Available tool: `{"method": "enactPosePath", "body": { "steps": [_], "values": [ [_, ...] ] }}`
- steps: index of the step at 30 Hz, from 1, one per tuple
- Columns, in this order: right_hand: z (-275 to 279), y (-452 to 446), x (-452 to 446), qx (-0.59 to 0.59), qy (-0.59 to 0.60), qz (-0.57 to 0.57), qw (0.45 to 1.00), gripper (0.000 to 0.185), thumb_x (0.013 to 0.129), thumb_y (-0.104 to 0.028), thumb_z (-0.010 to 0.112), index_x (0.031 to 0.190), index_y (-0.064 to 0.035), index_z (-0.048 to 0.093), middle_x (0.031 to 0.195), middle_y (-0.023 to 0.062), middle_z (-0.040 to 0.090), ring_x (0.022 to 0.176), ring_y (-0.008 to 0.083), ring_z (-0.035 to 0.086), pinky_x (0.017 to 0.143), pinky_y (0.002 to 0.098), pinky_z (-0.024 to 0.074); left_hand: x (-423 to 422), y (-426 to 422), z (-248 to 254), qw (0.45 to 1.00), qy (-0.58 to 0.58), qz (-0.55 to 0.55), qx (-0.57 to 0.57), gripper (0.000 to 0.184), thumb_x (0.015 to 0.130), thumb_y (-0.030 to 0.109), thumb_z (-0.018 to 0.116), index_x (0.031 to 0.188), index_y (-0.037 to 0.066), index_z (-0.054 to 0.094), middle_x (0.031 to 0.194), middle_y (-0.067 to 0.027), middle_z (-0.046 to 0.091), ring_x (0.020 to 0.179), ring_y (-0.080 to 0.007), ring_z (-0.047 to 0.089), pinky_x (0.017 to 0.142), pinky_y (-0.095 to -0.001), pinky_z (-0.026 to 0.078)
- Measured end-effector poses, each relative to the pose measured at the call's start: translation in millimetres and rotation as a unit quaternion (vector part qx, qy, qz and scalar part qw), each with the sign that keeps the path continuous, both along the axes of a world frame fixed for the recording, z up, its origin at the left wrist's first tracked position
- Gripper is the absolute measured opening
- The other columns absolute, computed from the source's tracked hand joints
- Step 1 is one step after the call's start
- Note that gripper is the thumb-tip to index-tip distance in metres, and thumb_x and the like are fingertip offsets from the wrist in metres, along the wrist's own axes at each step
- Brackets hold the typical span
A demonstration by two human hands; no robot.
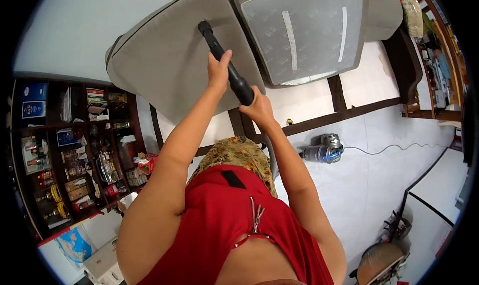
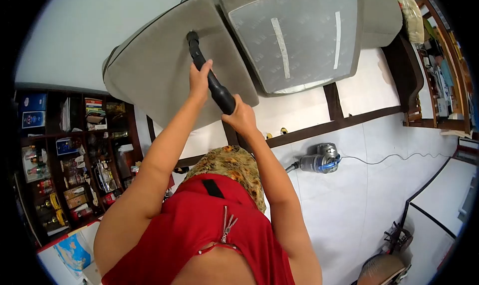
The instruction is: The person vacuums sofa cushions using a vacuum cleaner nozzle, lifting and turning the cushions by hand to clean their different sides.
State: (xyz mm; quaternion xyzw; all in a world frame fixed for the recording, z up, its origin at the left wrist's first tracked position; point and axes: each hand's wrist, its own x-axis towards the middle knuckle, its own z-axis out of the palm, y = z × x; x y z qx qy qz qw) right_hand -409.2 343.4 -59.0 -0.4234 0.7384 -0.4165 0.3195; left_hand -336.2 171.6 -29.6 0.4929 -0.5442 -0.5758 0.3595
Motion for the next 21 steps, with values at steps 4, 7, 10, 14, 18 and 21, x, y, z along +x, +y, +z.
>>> {"method": "enactPosePath", "body": {
  "steps": [4,7,10,14,18,21],
  "values": [
    [-42.4,-6.6,9.7,0.028,0.03,0.009,0.999,0.054,0.064,-0.025,0.077,0.109,-0.0042,0.054,0.082,0.0237,0.068,0.079,0.044,0.066,0.07,0.05,0.0517,21.2,-10.6,-53.5,0.997,-0.063,-0.032,-0.026,0.056,0.088,0.038,0.069,0.123,0.0,0.047,0.113,-0.0168,0.059,0.103,-0.0275,0.058,0.092,-0.0389,0.045],
    [-77.3,35.7,16.7,0.052,0.003,0.016,0.999,0.055,0.064,-0.027,0.078,0.109,-0.0046,0.054,0.084,0.0244,0.068,0.08,0.0438,0.066,0.071,0.0501,0.0518,24.1,36.7,-87.2,0.995,-0.09,-0.045,0.009,0.068,0.088,0.039,0.069,0.134,0.0,0.039,0.121,-0.0195,0.056,0.112,-0.032,0.056,0.098,-0.0397,0.043],
    [-108.7,83.6,27.5,0.136,-0.004,0.025,0.99,0.058,0.064,-0.029,0.079,0.111,-0.0044,0.053,0.087,0.0262,0.068,0.084,0.0441,0.066,0.073,0.0504,0.0516,33.2,78.1,-141.8,0.985,-0.135,-0.053,0.097,0.072,0.088,0.036,0.07,0.14,0.001,0.036,0.126,-0.0214,0.055,0.119,-0.0335,0.054,0.103,-0.0398,0.04],
    [-118.9,135.5,53.3,0.203,-0.012,0.049,0.978,0.06,0.065,-0.029,0.078,0.112,-0.0036,0.053,0.086,0.0287,0.067,0.084,0.0454,0.066,0.073,0.0506,0.0518,76.5,118.1,-235.6,0.952,-0.136,-0.067,0.266,0.062,0.086,0.033,0.071,0.13,-0.001,0.043,0.116,-0.0201,0.059,0.105,-0.0333,0.061,0.09,-0.0434,0.047],
    [-92.9,138.3,63.5,0.167,-0.02,0.049,0.985,0.06,0.065,-0.025,0.077,0.116,-0.0036,0.053,0.086,0.028,0.067,0.084,0.045,0.066,0.072,0.0483,0.0522,85.5,131.6,-154.0,0.967,-0.164,-0.036,0.192,0.061,0.088,0.036,0.071,0.125,-0.003,0.042,0.109,-0.0167,0.058,0.1,-0.0307,0.06,0.084,-0.0425,0.048],
    [-40.7,110.1,69.8,0.102,-0.016,0.008,0.995,0.054,0.066,-0.018,0.076,0.114,-0.0035,0.056,0.085,0.0252,0.067,0.082,0.0423,0.068,0.072,0.0451,0.0524,82.6,102.0,-78.6,0.991,-0.078,-0.078,0.07,0.06,0.089,0.036,0.071,0.126,-0.002,0.043,0.111,-0.014,0.057,0.101,-0.0256,0.058,0.086,-0.0393,0.048]
  ]
}}
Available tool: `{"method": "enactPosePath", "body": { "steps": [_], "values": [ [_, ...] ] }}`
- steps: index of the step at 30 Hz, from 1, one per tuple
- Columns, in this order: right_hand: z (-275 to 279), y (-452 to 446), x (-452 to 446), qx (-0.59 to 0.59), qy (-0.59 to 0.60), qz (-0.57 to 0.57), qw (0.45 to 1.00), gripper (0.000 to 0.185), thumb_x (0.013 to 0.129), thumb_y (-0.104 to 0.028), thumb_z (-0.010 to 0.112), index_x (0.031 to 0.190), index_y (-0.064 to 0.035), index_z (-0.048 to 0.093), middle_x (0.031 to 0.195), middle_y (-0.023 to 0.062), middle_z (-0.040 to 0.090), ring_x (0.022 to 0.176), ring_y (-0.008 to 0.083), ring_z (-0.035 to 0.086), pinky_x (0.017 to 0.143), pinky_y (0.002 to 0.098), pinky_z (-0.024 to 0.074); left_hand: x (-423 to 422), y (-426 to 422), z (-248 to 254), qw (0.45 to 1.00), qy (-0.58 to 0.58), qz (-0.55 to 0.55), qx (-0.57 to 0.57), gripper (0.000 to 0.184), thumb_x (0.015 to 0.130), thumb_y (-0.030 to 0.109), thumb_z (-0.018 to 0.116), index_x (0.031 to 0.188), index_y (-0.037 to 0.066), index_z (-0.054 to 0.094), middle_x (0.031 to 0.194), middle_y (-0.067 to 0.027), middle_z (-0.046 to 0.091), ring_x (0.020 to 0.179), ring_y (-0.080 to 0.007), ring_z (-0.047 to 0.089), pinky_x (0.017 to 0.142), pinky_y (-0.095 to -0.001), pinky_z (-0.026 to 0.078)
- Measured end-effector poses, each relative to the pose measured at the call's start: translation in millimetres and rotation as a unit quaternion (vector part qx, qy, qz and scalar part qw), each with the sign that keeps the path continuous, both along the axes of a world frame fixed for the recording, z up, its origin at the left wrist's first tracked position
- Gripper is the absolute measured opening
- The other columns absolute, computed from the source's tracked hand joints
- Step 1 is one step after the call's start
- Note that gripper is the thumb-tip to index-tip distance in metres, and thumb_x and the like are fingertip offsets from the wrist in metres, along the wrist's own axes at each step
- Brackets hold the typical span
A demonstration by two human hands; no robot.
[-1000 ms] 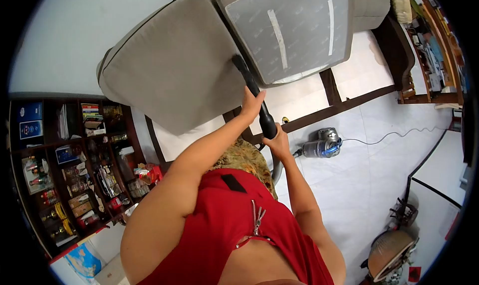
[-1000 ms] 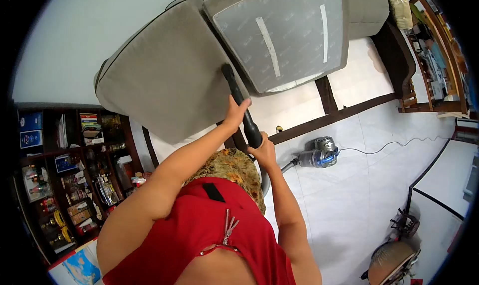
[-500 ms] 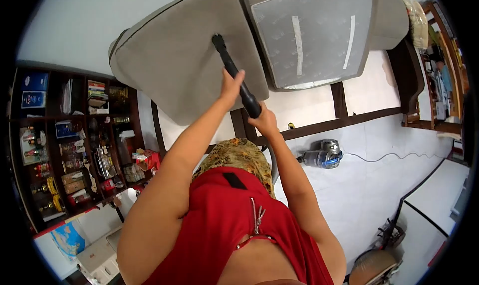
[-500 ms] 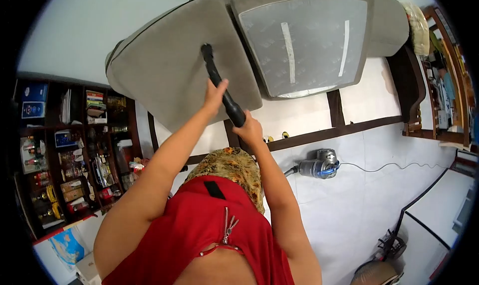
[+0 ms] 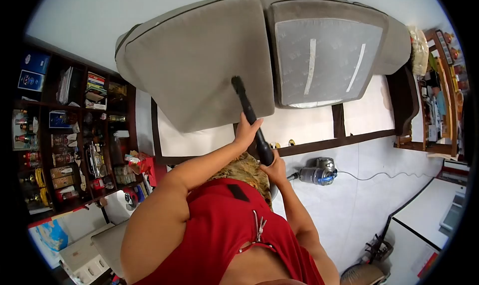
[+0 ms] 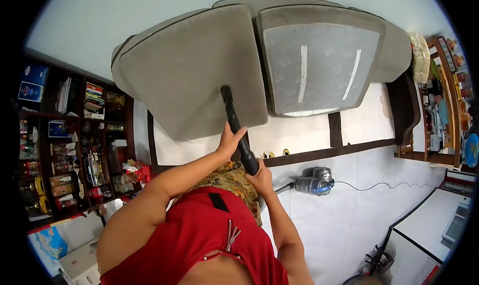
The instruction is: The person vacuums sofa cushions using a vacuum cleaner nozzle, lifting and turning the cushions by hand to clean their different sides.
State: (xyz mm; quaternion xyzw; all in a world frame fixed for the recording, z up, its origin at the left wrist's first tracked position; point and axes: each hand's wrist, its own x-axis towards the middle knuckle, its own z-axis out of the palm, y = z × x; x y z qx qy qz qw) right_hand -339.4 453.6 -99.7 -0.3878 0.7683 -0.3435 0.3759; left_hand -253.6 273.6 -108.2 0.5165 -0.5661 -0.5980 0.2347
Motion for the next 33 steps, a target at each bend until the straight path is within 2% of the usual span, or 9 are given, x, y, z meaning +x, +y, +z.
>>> {"method": "enactPosePath", "body": {
  "steps": [5,9,14,17,20,21,25,29,33],
  "values": [
    [98.3,-105.6,-11.3,-0.109,0.054,-0.024,0.992,0.05,0.067,-0.02,0.075,0.11,-0.0016,0.056,0.081,0.0245,0.065,0.078,0.041,0.067,0.071,0.0428,0.0518,-25.8,-88.0,131.6,0.975,0.183,0.056,-0.113,0.068,0.086,0.035,0.075,0.134,-0.002,0.043,0.112,-0.011,0.058,0.101,-0.0206,0.056,0.092,-0.0345,0.045],
    [159.9,-201.1,-2.3,-0.151,0.081,-0.022,0.985,0.048,0.068,-0.021,0.073,0.107,0.0006,0.055,0.078,0.0251,0.065,0.076,0.0425,0.065,0.07,0.0439,0.051,-24.3,-174.8,195.4,0.942,0.278,0.109,-0.155,0.078,0.087,0.034,0.073,0.144,-0.003,0.035,0.122,-0.0166,0.059,0.111,-0.0259,0.057,0.095,-0.0362,0.045],
    [183.1,-248.4,36.4,-0.071,0.137,0.007,0.988,0.052,0.067,-0.025,0.074,0.105,0.0044,0.054,0.079,0.0272,0.066,0.079,0.0441,0.066,0.071,0.0464,0.0515,24.9,-236.4,198.5,0.972,0.195,0.082,-0.103,0.089,0.086,0.031,0.072,0.153,0.0,0.022,0.14,-0.0206,0.048,0.124,-0.0288,0.051,0.103,-0.0376,0.041],
    [172.2,-214.8,66.6,-0.02,0.195,0.019,0.98,0.053,0.067,-0.025,0.075,0.107,0.0036,0.054,0.081,0.0279,0.066,0.082,0.0448,0.067,0.072,0.0483,0.0516,53.2,-217.7,142.8,0.962,0.266,0.041,-0.043,0.088,0.087,0.028,0.071,0.154,0.002,0.019,0.143,-0.0189,0.044,0.132,-0.0293,0.044,0.11,-0.0383,0.034],
    [147.2,-179.2,83.9,0.03,0.21,0.071,0.975,0.063,0.066,-0.025,0.077,0.118,0.0018,0.053,0.085,0.0287,0.067,0.084,0.0456,0.067,0.075,0.0488,0.052,93.3,-183.9,98.1,0.968,0.236,0.023,0.082,0.101,0.084,0.033,0.076,0.157,0.013,0.008,0.134,-0.0161,0.048,0.107,-0.0251,0.059,0.075,-0.039,0.055],
    [140.0,-175.0,87.3,0.041,0.196,0.082,0.976,0.066,0.066,-0.025,0.078,0.121,0.001,0.053,0.087,0.0289,0.067,0.085,0.0455,0.067,0.075,0.0487,0.0521,103.0,-173.4,96.6,0.966,0.224,0.052,0.115,0.102,0.085,0.034,0.076,0.157,0.014,0.006,0.135,-0.0162,0.047,0.11,-0.0249,0.057,0.079,-0.0403,0.055],
    [159.3,-197.5,125.4,-0.071,0.232,0.088,0.966,0.078,0.072,-0.019,0.078,0.139,-0.0037,0.042,0.095,0.0252,0.069,0.087,0.043,0.069,0.074,0.0462,0.0531,136.0,-187.5,133.2,0.949,0.29,0.124,-0.03,0.103,0.086,0.033,0.075,0.156,0.003,0.006,0.14,-0.0185,0.044,0.115,-0.0255,0.055,0.092,-0.0366,0.049],
    [187.1,-266.8,183.8,-0.182,0.373,0.083,0.906,0.094,0.072,-0.021,0.08,0.15,-0.0105,0.029,0.128,0.0206,0.06,0.102,0.0395,0.066,0.08,0.0445,0.0545,165.5,-226.8,202.9,0.937,0.308,0.164,-0.008,0.099,0.086,0.033,0.074,0.155,-0.001,0.011,0.129,-0.0206,0.053,0.112,-0.0274,0.057,0.097,-0.0359,0.045],
    [192.9,-330.7,225.0,-0.218,0.333,0.084,0.914,0.096,0.069,-0.016,0.079,0.151,-0.0158,0.029,0.133,0.0203,0.056,0.105,0.04,0.064,0.083,0.0449,0.0551,204.9,-280.8,207.6,0.906,0.377,0.19,-0.028,0.091,0.088,0.035,0.075,0.152,0.0,0.021,0.097,-0.008,0.058,0.084,-0.0138,0.058,0.072,-0.0319,0.049]
  ]
}}
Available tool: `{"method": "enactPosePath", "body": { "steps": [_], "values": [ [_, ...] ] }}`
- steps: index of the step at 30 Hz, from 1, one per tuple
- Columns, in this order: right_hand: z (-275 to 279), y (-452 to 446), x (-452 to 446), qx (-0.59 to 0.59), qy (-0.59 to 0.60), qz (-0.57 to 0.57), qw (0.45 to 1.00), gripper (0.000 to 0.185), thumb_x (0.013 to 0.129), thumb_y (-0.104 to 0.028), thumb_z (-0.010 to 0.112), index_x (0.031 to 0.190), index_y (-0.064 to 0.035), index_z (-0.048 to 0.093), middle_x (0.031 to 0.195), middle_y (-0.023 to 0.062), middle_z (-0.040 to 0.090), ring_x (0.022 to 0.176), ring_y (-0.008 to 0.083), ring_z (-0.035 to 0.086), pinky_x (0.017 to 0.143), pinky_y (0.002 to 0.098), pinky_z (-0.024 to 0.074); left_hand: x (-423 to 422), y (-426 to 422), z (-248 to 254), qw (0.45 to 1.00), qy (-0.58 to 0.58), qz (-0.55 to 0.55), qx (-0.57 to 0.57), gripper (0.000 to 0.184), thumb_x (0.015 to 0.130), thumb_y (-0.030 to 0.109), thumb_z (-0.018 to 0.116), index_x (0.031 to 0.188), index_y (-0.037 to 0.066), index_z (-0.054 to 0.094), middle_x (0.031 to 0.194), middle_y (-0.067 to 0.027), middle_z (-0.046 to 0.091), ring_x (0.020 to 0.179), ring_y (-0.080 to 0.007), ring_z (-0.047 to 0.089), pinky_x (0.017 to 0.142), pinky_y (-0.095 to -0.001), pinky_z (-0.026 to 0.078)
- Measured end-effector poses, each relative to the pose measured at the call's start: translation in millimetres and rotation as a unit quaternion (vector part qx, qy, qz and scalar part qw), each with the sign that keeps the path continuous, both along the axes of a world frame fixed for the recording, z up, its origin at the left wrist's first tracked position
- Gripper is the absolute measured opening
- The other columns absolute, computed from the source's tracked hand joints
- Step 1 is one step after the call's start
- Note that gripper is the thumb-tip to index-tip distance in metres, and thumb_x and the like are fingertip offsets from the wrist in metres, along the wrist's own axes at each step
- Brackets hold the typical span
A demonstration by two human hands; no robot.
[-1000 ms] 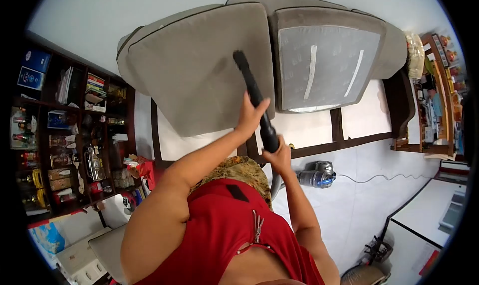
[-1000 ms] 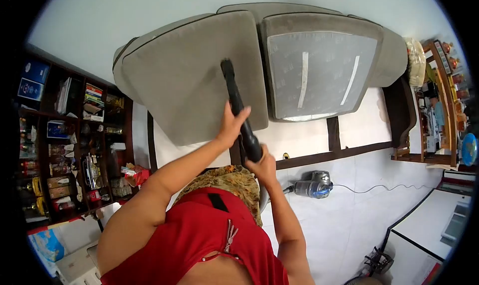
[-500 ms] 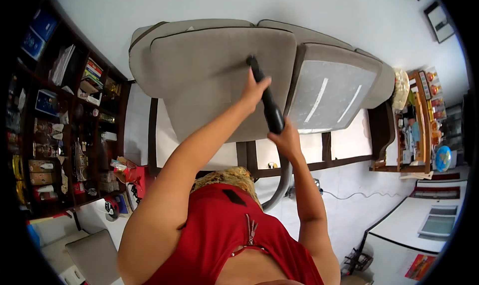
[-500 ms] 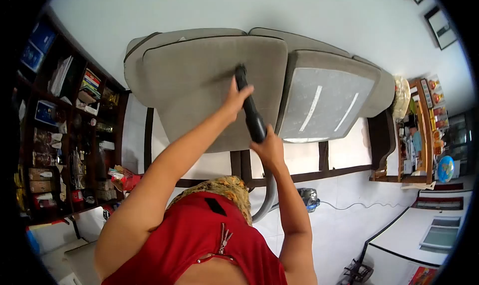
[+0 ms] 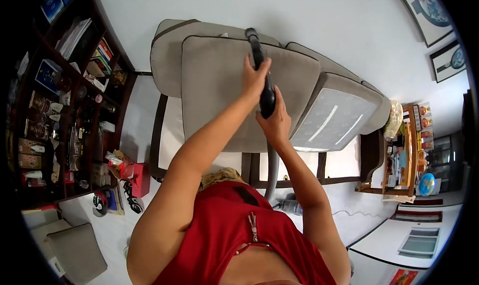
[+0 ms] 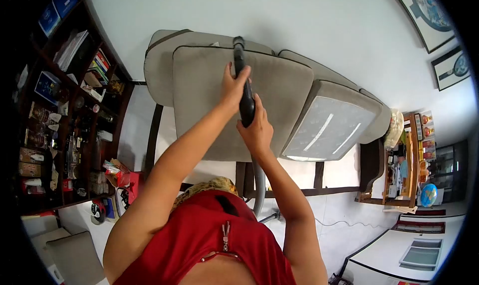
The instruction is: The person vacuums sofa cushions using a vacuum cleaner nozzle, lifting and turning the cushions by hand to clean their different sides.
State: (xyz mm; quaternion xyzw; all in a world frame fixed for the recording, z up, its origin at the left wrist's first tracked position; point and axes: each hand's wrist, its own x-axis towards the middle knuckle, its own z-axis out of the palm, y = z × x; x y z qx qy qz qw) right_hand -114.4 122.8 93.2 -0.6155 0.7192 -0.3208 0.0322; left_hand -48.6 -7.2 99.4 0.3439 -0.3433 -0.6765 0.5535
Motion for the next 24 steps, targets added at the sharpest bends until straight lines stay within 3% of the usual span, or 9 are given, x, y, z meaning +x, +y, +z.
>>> {"method": "enactPosePath", "body": {
  "steps": [2,4,7,10,15,18,24],
  "values": [
    [17.1,-34.0,7.3,-0.029,-0.05,0.079,0.995,0.092,0.069,-0.014,0.076,0.151,-0.0195,0.033,0.126,0.02,0.061,0.102,0.0398,0.065,0.083,0.0446,0.0545,32.4,-21.9,-9.0,0.999,-0.023,-0.004,-0.047,0.087,0.09,0.05,0.067,0.152,0.006,0.026,0.092,-0.0039,0.058,0.071,-0.0123,0.056,0.066,-0.0287,0.048],
    [37.6,-63.9,15.6,0.021,-0.068,0.137,0.988,0.091,0.069,-0.011,0.075,0.151,-0.02,0.036,0.123,0.0201,0.063,0.102,0.0374,0.066,0.084,0.0416,0.0528,63.6,-26.1,-11.2,0.999,-0.028,0.0,-0.026,0.084,0.093,0.055,0.061,0.153,0.007,0.026,0.094,-0.004,0.059,0.074,-0.0127,0.057,0.067,-0.0281,0.048],
    [57.4,-102.6,21.9,0.05,-0.052,0.178,0.981,0.09,0.07,-0.009,0.073,0.151,-0.0227,0.038,0.115,0.0192,0.067,0.097,0.0345,0.067,0.083,0.0391,0.0513,102.8,-37.2,-31.3,0.999,-0.049,-0.018,0.011,0.081,0.096,0.055,0.056,0.154,0.008,0.024,0.096,-0.0051,0.059,0.077,-0.0126,0.057,0.068,-0.0288,0.049],
    [79.3,-125.0,29.7,0.085,-0.037,0.18,0.979,0.087,0.07,-0.011,0.071,0.149,-0.0259,0.041,0.103,0.0167,0.068,0.084,0.0308,0.066,0.078,0.0378,0.0512,123.3,-38.3,-55.3,0.994,-0.093,-0.048,0.036,0.085,0.095,0.052,0.06,0.156,0.01,0.02,0.095,-0.0024,0.061,0.077,-0.0112,0.057,0.07,-0.0281,0.049],
    [81.9,-147.7,35.3,0.076,0.0,0.203,0.976,0.084,0.069,-0.013,0.07,0.147,-0.0275,0.043,0.093,0.0145,0.068,0.074,0.0281,0.063,0.072,0.0368,0.0503,89.2,-2.6,-56.8,0.953,-0.125,-0.274,-0.028,0.084,0.094,0.054,0.06,0.155,0.01,0.024,0.114,0.001,0.061,0.097,-0.012,0.057,0.085,-0.0317,0.047],
    [91.7,-161.5,37.6,0.126,-0.008,0.196,0.972,0.082,0.069,-0.012,0.069,0.146,-0.0272,0.044,0.09,0.0132,0.066,0.073,0.0258,0.062,0.072,0.0366,0.0502,55.7,27.7,-59.0,0.949,-0.03,-0.303,-0.083,0.07,0.097,0.053,0.055,0.149,0.012,0.032,0.124,-0.002,0.055,0.11,-0.0133,0.053,0.094,-0.0334,0.043],
    [107.5,-173.4,-0.9,0.129,-0.019,0.228,0.965,0.081,0.069,-0.01,0.069,0.145,-0.0249,0.046,0.08,0.0071,0.057,0.066,0.0187,0.055,0.067,0.0299,0.0478,20.1,43.9,-35.9,0.934,0.062,-0.337,-0.099,0.077,0.097,0.053,0.055,0.154,0.013,0.021,0.141,-0.0036,0.046,0.124,-0.0155,0.044,0.103,-0.0381,0.036]
  ]
}}
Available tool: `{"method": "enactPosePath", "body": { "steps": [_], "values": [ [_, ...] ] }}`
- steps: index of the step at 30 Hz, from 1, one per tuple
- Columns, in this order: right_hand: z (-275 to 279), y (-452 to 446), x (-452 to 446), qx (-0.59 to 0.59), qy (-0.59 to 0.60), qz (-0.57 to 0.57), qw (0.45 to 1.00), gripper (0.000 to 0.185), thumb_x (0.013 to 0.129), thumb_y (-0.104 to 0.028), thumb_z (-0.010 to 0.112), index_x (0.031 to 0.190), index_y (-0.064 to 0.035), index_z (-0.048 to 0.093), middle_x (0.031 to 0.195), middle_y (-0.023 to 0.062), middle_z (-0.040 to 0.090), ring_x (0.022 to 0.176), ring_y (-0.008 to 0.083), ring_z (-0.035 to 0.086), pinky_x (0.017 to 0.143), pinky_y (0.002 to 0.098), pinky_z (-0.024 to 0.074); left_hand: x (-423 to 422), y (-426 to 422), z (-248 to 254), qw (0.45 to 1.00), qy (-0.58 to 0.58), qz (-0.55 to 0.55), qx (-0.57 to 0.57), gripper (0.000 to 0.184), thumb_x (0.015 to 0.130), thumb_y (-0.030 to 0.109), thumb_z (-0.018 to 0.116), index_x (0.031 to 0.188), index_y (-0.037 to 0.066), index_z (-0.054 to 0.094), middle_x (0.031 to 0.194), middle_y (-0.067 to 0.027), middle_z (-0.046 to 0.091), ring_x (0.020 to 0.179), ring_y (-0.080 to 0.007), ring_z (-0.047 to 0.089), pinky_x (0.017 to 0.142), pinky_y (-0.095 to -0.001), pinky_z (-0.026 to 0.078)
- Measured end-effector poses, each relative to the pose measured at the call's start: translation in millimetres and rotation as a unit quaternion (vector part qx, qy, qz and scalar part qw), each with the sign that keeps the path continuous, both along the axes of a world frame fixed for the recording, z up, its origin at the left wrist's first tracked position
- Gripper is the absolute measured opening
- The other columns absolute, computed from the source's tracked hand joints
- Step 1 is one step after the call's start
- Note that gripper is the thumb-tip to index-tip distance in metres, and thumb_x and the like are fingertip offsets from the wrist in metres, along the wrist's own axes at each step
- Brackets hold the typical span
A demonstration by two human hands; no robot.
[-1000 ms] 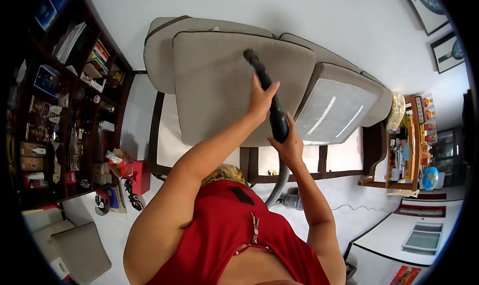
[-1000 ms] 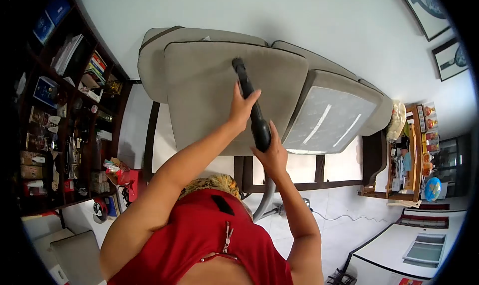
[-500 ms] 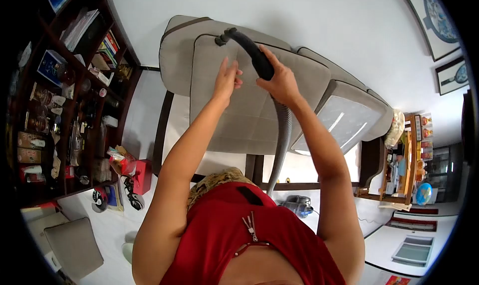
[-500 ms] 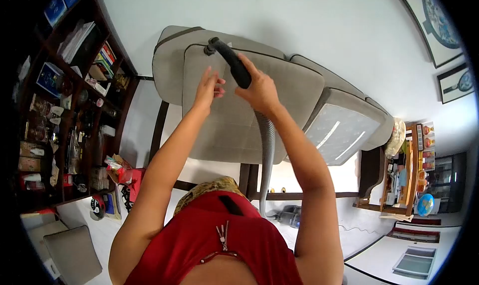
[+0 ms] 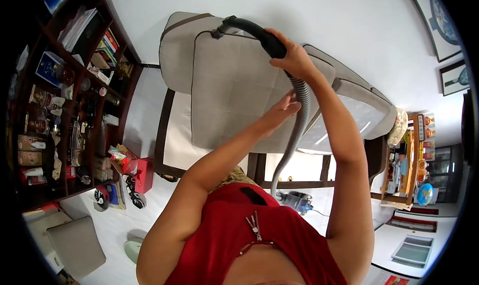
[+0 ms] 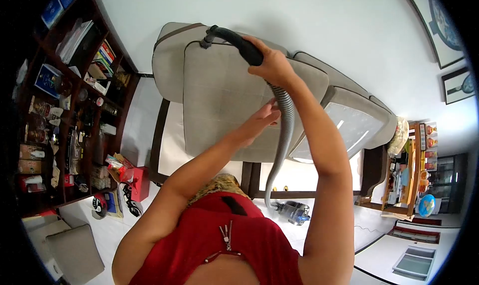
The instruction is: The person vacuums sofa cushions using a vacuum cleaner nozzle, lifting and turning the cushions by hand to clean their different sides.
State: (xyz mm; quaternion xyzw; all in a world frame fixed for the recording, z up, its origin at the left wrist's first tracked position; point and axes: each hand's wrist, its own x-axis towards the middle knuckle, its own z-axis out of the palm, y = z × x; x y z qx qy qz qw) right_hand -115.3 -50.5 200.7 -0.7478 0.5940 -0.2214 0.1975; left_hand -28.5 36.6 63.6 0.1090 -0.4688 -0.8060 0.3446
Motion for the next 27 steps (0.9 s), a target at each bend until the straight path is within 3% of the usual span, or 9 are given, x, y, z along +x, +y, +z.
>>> {"method": "enactPosePath", "body": {
  "steps": [1,5,9,15,18,24,27],
  "values": [
    [3.9,0.7,-9.4,0.002,-0.003,0.004,1.0,0.081,0.069,-0.01,0.068,0.145,-0.0247,0.046,0.08,0.0064,0.055,0.065,0.0179,0.054,0.065,0.0291,0.0471,-7.3,-0.6,1.7,1.0,0.001,-0.014,-0.011,0.08,0.097,0.053,0.055,0.155,0.012,0.018,0.148,-0.0061,0.039,0.13,-0.0169,0.04,0.11,-0.042,0.031],
    [8.6,4.8,-41.9,0.019,0.004,-0.003,1.0,0.08,0.069,-0.009,0.067,0.145,-0.0246,0.047,0.078,0.0052,0.053,0.063,0.0158,0.05,0.062,0.0281,0.0449,-38.9,4.9,12.5,0.998,-0.015,-0.052,-0.019,0.081,0.097,0.048,0.057,0.156,0.013,0.014,0.152,-0.0067,0.031,0.136,-0.0194,0.037,0.118,-0.0439,0.021],
    [11.7,13.9,-71.3,0.036,0.011,-0.025,0.999,0.08,0.069,-0.008,0.067,0.144,-0.025,0.047,0.078,0.0057,0.054,0.062,0.0161,0.051,0.062,0.0287,0.0452,-77.2,10.3,11.1,0.996,0.036,-0.084,-0.011,0.077,0.097,0.044,0.058,0.155,0.015,0.017,0.144,-0.0059,0.038,0.131,-0.019,0.041,0.113,-0.0431,0.026],
    [9.0,16.6,-115.4,-0.001,0.041,-0.005,0.999,0.08,0.068,-0.008,0.067,0.144,-0.0251,0.047,0.079,0.0065,0.056,0.063,0.0169,0.055,0.064,0.0311,0.0478,-112.6,20.0,28.8,0.998,-0.018,-0.063,-0.006,0.074,0.097,0.041,0.058,0.155,0.017,0.018,0.14,-0.0028,0.04,0.124,-0.0177,0.043,0.108,-0.0391,0.03],
    [7.9,18.2,-136.7,-0.021,0.025,-0.003,0.999,0.079,0.067,-0.013,0.067,0.141,-0.0304,0.048,0.07,0.01,0.056,0.062,0.0237,0.057,0.065,0.0375,0.0474,-134.7,23.4,31.0,0.998,-0.005,-0.057,-0.003,0.074,0.097,0.041,0.059,0.154,0.017,0.02,0.135,-0.0016,0.043,0.12,-0.0161,0.043,0.102,-0.037,0.033],
    [22.0,38.0,-172.8,-0.005,0.017,-0.022,1.0,0.078,0.066,-0.013,0.067,0.141,-0.0295,0.049,0.077,0.0104,0.058,0.068,0.0226,0.059,0.067,0.0367,0.0471,-175.7,35.2,37.0,0.998,0.007,-0.067,-0.012,0.068,0.096,0.041,0.06,0.15,0.017,0.027,0.125,-0.0003,0.046,0.11,-0.0134,0.045,0.092,-0.0348,0.035],
    [19.2,43.2,-196.4,-0.01,0.009,-0.028,1.0,0.078,0.067,-0.012,0.066,0.141,-0.029,0.049,0.075,0.0091,0.055,0.066,0.0216,0.056,0.066,0.0355,0.0465,-199.1,40.5,32.1,0.997,-0.009,-0.077,-0.011,0.066,0.096,0.041,0.06,0.149,0.017,0.028,0.126,-0.0011,0.045,0.111,-0.0143,0.047,0.093,-0.0356,0.036]
  ]
}}
